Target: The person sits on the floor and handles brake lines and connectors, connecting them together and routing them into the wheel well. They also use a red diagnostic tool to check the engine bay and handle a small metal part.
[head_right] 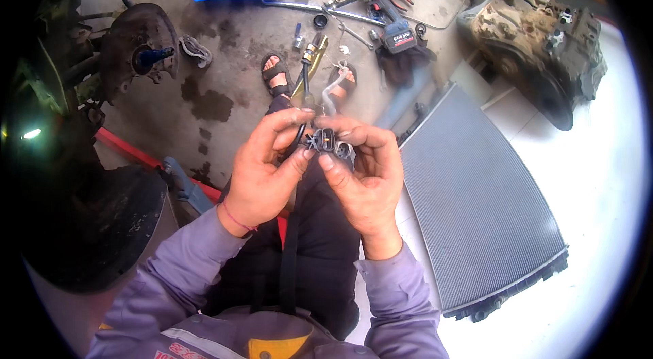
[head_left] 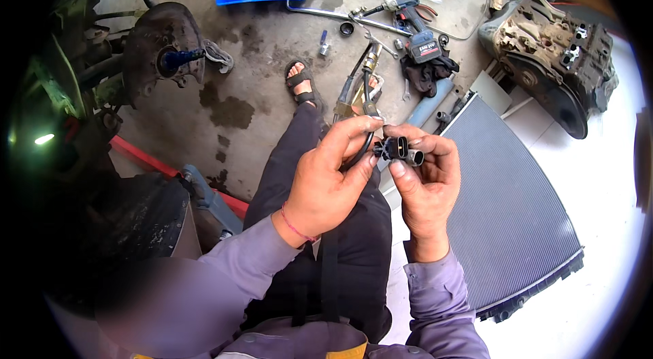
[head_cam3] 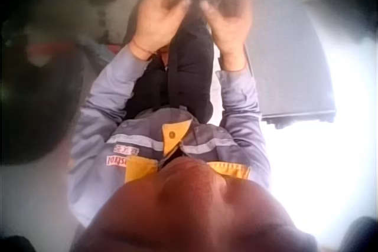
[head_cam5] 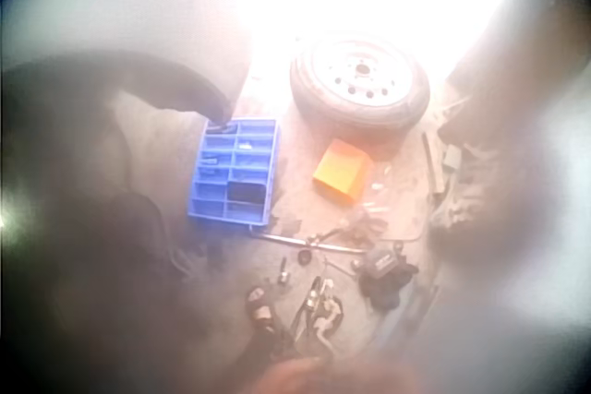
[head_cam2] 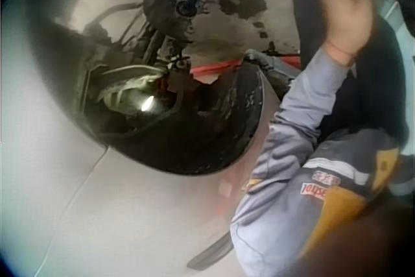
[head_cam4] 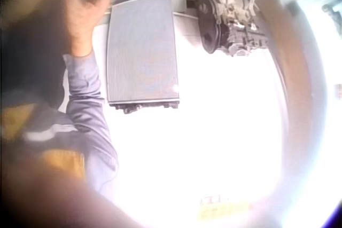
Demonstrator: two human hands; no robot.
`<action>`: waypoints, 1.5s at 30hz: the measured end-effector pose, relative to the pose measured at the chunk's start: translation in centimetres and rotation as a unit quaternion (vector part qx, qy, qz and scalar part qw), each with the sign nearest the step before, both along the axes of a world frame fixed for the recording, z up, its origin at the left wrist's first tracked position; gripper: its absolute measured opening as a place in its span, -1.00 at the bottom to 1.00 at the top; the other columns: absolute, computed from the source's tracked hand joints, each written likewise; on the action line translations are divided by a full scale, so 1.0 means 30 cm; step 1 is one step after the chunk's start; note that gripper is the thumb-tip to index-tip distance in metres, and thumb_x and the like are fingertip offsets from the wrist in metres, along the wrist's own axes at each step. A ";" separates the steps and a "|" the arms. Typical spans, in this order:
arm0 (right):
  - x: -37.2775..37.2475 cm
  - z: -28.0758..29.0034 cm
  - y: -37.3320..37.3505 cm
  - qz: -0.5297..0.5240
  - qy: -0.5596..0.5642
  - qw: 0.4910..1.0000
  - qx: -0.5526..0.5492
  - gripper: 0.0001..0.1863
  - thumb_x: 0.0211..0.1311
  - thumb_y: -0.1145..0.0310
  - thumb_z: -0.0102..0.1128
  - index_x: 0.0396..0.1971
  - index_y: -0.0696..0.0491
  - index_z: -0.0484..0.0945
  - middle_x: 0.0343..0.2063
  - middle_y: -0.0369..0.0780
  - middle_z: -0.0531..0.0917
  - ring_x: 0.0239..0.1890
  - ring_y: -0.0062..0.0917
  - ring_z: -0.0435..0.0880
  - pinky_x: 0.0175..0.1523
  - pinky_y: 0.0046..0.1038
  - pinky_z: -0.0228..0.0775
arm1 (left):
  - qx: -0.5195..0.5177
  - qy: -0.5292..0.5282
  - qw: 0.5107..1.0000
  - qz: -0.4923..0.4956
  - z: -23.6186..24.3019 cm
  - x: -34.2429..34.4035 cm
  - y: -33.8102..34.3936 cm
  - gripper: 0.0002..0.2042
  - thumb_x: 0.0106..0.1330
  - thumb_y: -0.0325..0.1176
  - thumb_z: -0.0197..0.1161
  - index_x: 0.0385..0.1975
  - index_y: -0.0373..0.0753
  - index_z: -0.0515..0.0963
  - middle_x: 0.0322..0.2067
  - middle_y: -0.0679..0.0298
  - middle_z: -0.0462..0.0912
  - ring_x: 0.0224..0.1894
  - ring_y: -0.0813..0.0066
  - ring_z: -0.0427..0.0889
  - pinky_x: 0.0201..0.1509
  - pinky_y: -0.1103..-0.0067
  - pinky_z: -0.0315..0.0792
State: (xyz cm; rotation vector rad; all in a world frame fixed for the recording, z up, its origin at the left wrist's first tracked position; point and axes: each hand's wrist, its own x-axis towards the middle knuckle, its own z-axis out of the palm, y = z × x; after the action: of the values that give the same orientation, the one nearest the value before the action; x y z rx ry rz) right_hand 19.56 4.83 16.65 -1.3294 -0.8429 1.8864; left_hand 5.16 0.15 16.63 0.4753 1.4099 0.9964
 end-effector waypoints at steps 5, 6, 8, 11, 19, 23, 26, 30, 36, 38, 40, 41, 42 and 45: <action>0.007 -0.015 -0.024 0.000 -0.008 1.000 0.019 -0.60 0.09 0.55 0.42 -0.16 0.06 0.38 -0.06 -0.03 0.63 0.12 -0.26 0.57 0.25 -0.24 0.38 | 0.002 0.005 1.000 -0.008 0.009 -0.014 -0.014 -0.62 0.35 -0.63 0.14 0.16 -0.32 0.35 0.00 0.12 0.65 0.07 0.43 0.63 0.06 0.58 0.49; 0.009 -0.013 -0.020 0.008 -0.003 1.000 0.030 -0.61 0.09 0.56 0.41 -0.16 0.06 0.38 -0.06 -0.03 0.64 0.12 -0.25 0.57 0.25 -0.22 0.38 | 0.002 -0.008 1.000 0.000 0.005 -0.011 -0.023 -0.62 0.36 -0.62 0.14 0.16 -0.31 0.35 -0.01 0.11 0.65 0.03 0.45 0.64 0.03 0.59 0.49; 0.008 -0.013 -0.025 0.007 0.000 1.000 0.026 -0.61 0.09 0.55 0.42 -0.15 0.06 0.39 -0.07 -0.03 0.63 0.10 -0.24 0.57 0.25 -0.22 0.38 | -0.015 -0.052 0.998 0.029 0.008 -0.015 -0.026 -0.63 0.38 -0.59 0.14 0.16 -0.29 0.34 -0.03 0.11 0.65 -0.07 0.50 0.65 -0.04 0.62 0.49; 0.011 0.000 -0.022 -0.036 0.002 0.999 -0.015 -0.60 0.09 0.52 0.42 -0.12 0.07 0.40 -0.07 -0.02 0.62 0.07 -0.25 0.57 0.24 -0.22 0.37 | -0.047 -0.115 0.990 0.064 0.003 -0.055 -0.024 -0.64 0.46 -0.46 0.04 0.21 -0.30 0.23 -0.04 0.00 0.60 -0.31 0.49 0.61 -0.24 0.59 0.50; 0.025 -0.026 -0.028 -0.117 -0.006 0.990 -0.082 -0.67 0.15 0.53 0.35 -0.14 0.13 0.40 -0.09 -0.02 0.62 0.00 -0.36 0.60 0.20 -0.30 0.38 | -0.078 -0.255 0.943 0.198 -0.038 -0.159 -0.049 -0.55 0.53 -0.31 -0.13 0.36 -0.28 0.11 0.04 -0.14 0.53 -0.37 0.28 0.69 -0.40 0.51 0.54; 0.067 -0.052 -0.025 -0.158 -0.025 0.984 -0.082 -0.61 0.17 0.49 0.34 -0.04 0.15 0.39 -0.06 -0.08 0.60 0.02 -0.33 0.60 0.20 -0.30 0.39 | -0.089 -0.320 0.903 0.272 -0.052 -0.224 -0.087 -0.56 0.53 -0.32 -0.17 0.35 -0.31 0.19 0.10 -0.02 0.53 -0.45 0.35 0.64 -0.61 0.60 0.41; 0.098 -0.063 -0.019 -0.161 -0.024 0.982 -0.097 -0.60 0.21 0.45 0.30 0.00 0.15 0.38 -0.05 -0.11 0.59 0.04 -0.32 0.60 0.19 -0.30 0.39 | -0.097 -0.346 0.880 0.311 -0.060 -0.256 -0.103 -0.57 0.52 -0.34 -0.16 0.33 -0.34 0.21 0.11 0.05 0.54 -0.60 0.44 0.49 -0.72 0.64 0.29; 0.062 -0.055 -0.067 -0.100 0.012 0.988 -0.115 -0.63 0.21 0.43 0.28 -0.03 0.14 0.38 -0.07 -0.13 0.59 -0.02 -0.42 0.57 0.18 -0.35 0.35 | -0.079 -0.407 0.847 0.331 -0.039 -0.255 -0.102 -0.56 0.52 -0.34 -0.18 0.34 -0.35 0.20 0.14 0.05 0.53 -0.65 0.47 0.44 -0.75 0.66 0.26; 0.002 -0.017 -0.145 -0.069 0.060 0.982 -0.163 -0.65 0.28 0.39 0.25 -0.03 0.15 0.35 -0.05 -0.10 0.57 0.02 -0.46 0.52 0.21 -0.38 0.31 | -0.051 -0.440 0.828 0.344 -0.002 -0.240 -0.056 -0.53 0.52 -0.33 -0.16 0.37 -0.34 0.16 0.16 0.02 0.51 -0.69 0.51 0.43 -0.76 0.67 0.23; 0.000 -0.009 -0.158 -0.074 0.061 0.983 -0.157 -0.66 0.30 0.39 0.23 -0.03 0.15 0.35 -0.06 -0.09 0.57 0.02 -0.44 0.52 0.22 -0.36 0.31 | -0.044 -0.446 0.823 0.350 -0.003 -0.234 -0.051 -0.53 0.52 -0.33 -0.16 0.37 -0.34 0.16 0.15 0.02 0.52 -0.71 0.51 0.41 -0.76 0.67 0.22; -0.001 -0.006 -0.163 -0.089 0.059 0.980 -0.168 -0.66 0.31 0.37 0.21 -0.03 0.14 0.34 -0.06 -0.09 0.57 0.02 -0.41 0.54 0.22 -0.34 0.32 | -0.023 -0.458 0.827 0.325 -0.011 -0.226 -0.051 -0.53 0.51 -0.33 -0.16 0.37 -0.35 0.16 0.13 -0.05 0.52 -0.71 0.51 0.43 -0.76 0.67 0.22; -0.001 -0.007 -0.165 -0.099 0.057 0.976 -0.183 -0.67 0.32 0.36 0.21 -0.03 0.14 0.34 -0.07 -0.09 0.56 0.02 -0.39 0.54 0.22 -0.32 0.32 | -0.013 -0.464 0.829 0.312 -0.013 -0.221 -0.052 -0.54 0.51 -0.33 -0.16 0.36 -0.36 0.16 0.12 -0.08 0.52 -0.71 0.50 0.44 -0.76 0.68 0.23; -0.001 -0.009 -0.168 -0.109 0.056 0.973 -0.197 -0.67 0.33 0.35 0.20 -0.03 0.14 0.34 -0.08 -0.10 0.56 0.01 -0.37 0.55 0.22 -0.30 0.33 | -0.013 -0.449 0.844 0.292 -0.012 -0.215 -0.054 -0.54 0.51 -0.33 -0.15 0.36 -0.35 0.16 0.10 -0.11 0.53 -0.70 0.49 0.46 -0.76 0.68 0.23; -0.016 0.001 -0.154 -0.151 0.060 0.961 -0.224 -0.62 0.34 0.25 0.16 0.02 0.13 0.35 -0.09 -0.11 0.55 0.02 -0.30 0.56 0.25 -0.25 0.32 | -0.015 -0.391 0.889 0.238 -0.007 -0.189 -0.055 -0.55 0.50 -0.32 -0.12 0.34 -0.34 0.16 0.04 -0.19 0.55 -0.67 0.48 0.52 -0.75 0.69 0.24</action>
State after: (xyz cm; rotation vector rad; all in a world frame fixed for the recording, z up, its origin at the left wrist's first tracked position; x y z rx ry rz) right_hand 19.09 0.21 16.67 -1.4861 -0.1335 1.9482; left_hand -0.50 -1.49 16.43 -0.3156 0.7975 1.3539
